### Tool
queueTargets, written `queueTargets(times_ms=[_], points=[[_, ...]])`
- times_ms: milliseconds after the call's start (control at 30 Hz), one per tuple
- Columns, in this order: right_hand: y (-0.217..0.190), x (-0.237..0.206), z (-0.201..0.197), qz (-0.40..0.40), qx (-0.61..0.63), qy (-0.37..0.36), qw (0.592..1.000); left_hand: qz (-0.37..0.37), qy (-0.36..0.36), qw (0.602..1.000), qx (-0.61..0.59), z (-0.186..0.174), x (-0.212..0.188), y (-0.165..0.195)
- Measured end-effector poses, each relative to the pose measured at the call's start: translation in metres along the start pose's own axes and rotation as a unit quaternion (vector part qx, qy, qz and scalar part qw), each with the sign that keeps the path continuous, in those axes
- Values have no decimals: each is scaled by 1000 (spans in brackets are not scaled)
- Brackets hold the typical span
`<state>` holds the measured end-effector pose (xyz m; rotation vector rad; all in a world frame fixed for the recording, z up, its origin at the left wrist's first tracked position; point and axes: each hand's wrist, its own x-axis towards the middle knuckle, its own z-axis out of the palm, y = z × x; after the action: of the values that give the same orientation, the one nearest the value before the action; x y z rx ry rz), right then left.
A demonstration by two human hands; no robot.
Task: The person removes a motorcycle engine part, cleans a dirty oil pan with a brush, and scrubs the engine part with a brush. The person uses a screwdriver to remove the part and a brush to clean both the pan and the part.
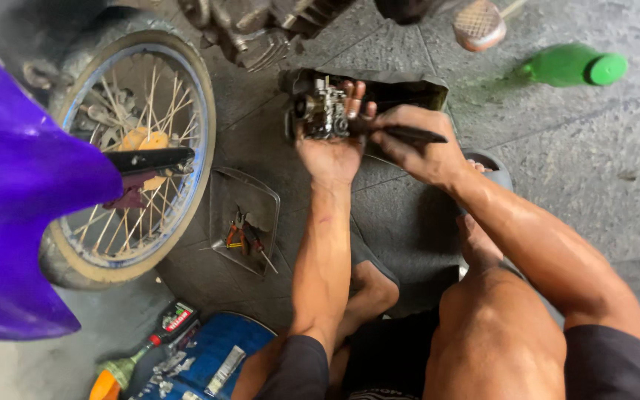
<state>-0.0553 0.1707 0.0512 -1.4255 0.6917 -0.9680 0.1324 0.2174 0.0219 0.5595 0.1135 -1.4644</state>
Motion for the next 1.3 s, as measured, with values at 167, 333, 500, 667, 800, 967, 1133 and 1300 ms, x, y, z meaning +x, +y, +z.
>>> queueTargets(times_ms=[167, 333, 500, 667, 800, 967, 1133, 1300], points=[[-5, 3, -1, -60, -45, 64, 995, 39, 91, 995, -4, -12, 7, -10], [-18, -7, 10, -148, -80, 54, 984, 99, 122, 987, -33, -10, 13, -17], [-24, -11, 18, -131, -122, 31, 983, 133, 180, 975, 18, 2, 12, -21], [-20, -7, 13, -98, -137, 42, 985, 88, 137, 986, -31, 1, 9, -22], [-14, -4, 9, -147, -178, -11, 973, 107, 135, 985, 15, -13, 14, -21], [-5, -8, 6, -66, -188, 70, 977, 67, 140, 987, 37, -30, 9, -13], [6, -14, 12, -48, -86, 98, 990, 79, 151, 985, 30, -28, 5, -12], [10, -5, 0, 40, 14, 89, 995, 76, 214, 969, 100, -16, 5, -11]])
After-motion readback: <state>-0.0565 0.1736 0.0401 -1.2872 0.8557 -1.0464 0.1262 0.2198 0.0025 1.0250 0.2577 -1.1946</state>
